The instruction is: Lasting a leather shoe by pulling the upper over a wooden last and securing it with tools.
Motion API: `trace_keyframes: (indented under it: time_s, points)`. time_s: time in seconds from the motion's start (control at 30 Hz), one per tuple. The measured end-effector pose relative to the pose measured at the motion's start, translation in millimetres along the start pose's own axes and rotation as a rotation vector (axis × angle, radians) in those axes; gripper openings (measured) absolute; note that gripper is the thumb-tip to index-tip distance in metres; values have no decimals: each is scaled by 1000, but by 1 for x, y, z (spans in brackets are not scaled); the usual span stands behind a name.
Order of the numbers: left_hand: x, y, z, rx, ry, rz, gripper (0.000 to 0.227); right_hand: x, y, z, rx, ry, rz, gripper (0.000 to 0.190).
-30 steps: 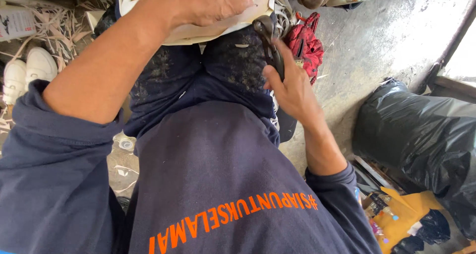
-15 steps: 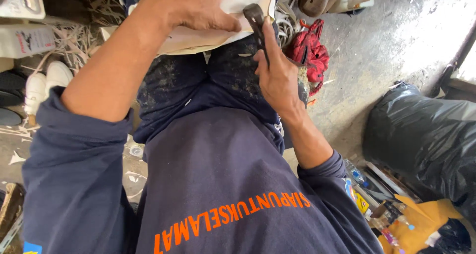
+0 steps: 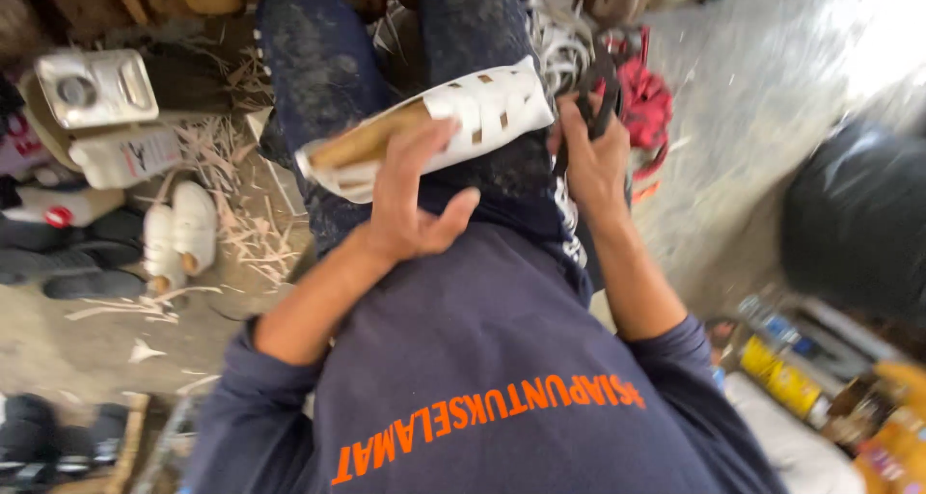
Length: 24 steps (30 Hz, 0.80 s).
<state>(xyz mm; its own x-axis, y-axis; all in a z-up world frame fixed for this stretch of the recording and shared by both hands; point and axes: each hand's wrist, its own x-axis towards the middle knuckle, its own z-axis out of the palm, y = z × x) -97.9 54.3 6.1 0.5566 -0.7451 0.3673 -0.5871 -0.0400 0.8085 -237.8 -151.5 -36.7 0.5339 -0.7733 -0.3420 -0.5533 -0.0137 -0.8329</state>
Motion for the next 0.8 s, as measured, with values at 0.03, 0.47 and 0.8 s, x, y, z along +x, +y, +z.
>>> trace_keyframes:
  time_s: [0.03,0.47,0.8]
  points:
    - [-24,1,8,-159,109,8,67,4,11,-4,73,-33,34,16]
    - [-89,-43,-78,439,-28,-186,78,8,-40,7,79,-132,55,9]
    - [3,0,-46,-1474,545,-303,95,-63,-61,-22,225,-480,-6,12]
